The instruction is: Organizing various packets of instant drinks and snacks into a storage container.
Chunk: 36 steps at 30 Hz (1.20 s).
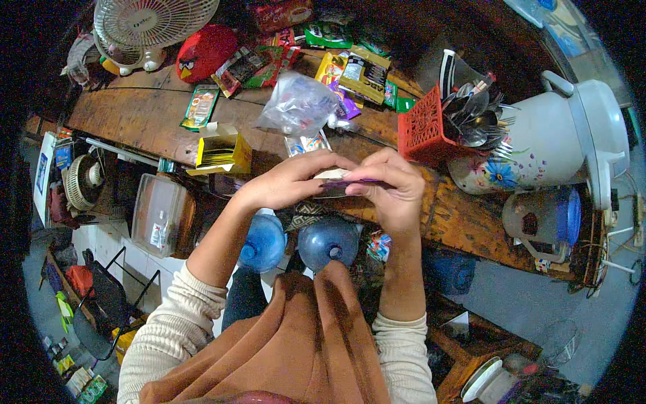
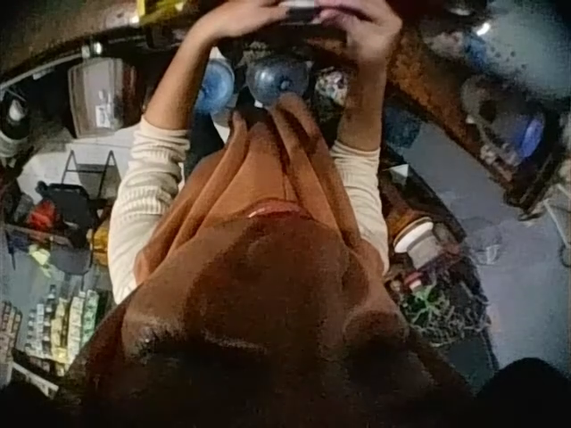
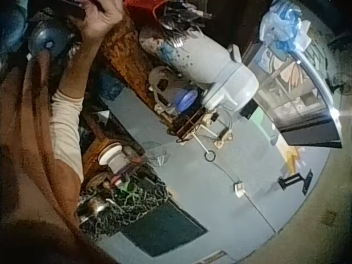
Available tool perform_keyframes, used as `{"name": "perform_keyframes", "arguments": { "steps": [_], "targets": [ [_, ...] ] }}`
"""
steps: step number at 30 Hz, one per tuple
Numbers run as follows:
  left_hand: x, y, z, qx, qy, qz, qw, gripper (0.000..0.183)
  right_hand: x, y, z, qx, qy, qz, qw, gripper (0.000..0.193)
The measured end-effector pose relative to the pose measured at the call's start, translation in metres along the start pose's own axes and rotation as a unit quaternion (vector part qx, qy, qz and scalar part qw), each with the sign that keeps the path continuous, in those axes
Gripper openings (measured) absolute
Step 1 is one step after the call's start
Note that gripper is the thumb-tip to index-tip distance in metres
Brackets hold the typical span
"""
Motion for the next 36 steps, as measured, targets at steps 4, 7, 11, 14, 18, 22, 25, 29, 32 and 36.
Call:
{"name": "perform_keyframes", "arguments": {
  "steps": [4, 7, 11, 14, 18, 22, 25, 29, 32, 36],
  "targets": [
    [0.003, 0.003, 0.001, -0.003, 0.020, -0.005, 1.000, 0.043, 0.012, 0.004, -0.005, 0.030, 0.010, 0.133, 0.991, 0.014],
    [0.009, 0.007, 0.006, -0.009, 0.032, -0.013, 0.999, 0.042, 0.023, 0.009, -0.011, 0.092, -0.118, 0.291, 0.945, 0.012],
    [0.005, 0.009, 0.003, -0.042, 0.042, 0.017, 0.998, 0.045, 0.036, 0.014, -0.010, 0.090, -0.147, 0.321, 0.931, 0.009],
    [0.007, 0.015, 0.001, -0.055, 0.014, 0.074, 0.996, 0.057, 0.040, 0.018, -0.007, 0.100, -0.168, 0.360, 0.912, 0.007],
    [0.007, 0.023, 0.007, -0.244, 0.079, 0.113, 0.960, 0.048, 0.040, 0.023, -0.005, 0.119, -0.173, 0.391, 0.896, 0.006],
    [0.019, 0.038, 0.014, -0.355, 0.096, 0.197, 0.909, 0.046, 0.021, 0.032, 0.004, 0.165, -0.153, 0.425, 0.877, 0.016],
    [0.021, 0.041, 0.014, -0.424, 0.067, 0.147, 0.891, 0.047, 0.005, 0.035, 0.021, 0.118, -0.145, 0.406, 0.894, 0.043],
    [0.023, 0.030, 0.006, -0.476, 0.082, 0.135, 0.865, 0.040, -0.001, 0.026, 0.007, 0.082, -0.120, 0.310, 0.940, 0.048],
    [0.026, 0.020, 0.005, -0.488, 0.115, 0.092, 0.860, 0.038, -0.040, 0.008, -0.037, -0.078, 0.112, 0.208, 0.968, 0.032],
    [0.025, 0.028, 0.006, -0.487, 0.094, 0.113, 0.861, 0.037, -0.109, 0.010, -0.085, 0.027, 0.024, 0.494, 0.869, 0.031]
  ]
}}
Point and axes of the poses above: each hand's wrist, its own z-axis away from the middle knuckle, its own y-axis out of the palm, x = y × z, the point moved 5 cm from there along -z, towards the middle knuckle, and after that the axes turned 12 degrees about -x, right-handed, at the moved point
